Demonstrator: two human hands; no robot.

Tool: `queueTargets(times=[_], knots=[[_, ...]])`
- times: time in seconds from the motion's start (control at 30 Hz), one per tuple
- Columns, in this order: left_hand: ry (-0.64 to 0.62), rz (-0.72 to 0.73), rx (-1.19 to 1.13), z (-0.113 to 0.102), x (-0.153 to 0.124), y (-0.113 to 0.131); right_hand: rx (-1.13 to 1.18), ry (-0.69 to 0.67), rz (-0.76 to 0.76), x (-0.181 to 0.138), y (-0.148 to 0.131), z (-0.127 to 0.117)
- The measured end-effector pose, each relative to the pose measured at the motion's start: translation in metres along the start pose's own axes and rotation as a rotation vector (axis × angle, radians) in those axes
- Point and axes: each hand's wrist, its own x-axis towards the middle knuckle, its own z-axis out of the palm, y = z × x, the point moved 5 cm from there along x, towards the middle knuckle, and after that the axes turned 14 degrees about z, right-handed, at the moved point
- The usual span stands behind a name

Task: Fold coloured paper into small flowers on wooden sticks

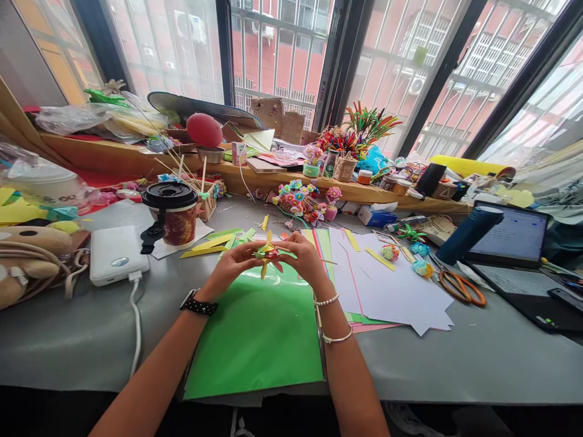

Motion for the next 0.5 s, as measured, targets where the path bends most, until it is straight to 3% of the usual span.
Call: queueTargets(times=[0.13, 0.5], knots=[[-0.068, -0.086, -0.024, -0.002, -0.001, -0.001, -0.014, 0.016, -0.025, -0.001, -0.001, -0.001], [-0.038, -0.107, -0.072, -0.003, -0.001, 0.003, -0.017, 0.017, -0.084, -0.004, -0.011, -0.001]])
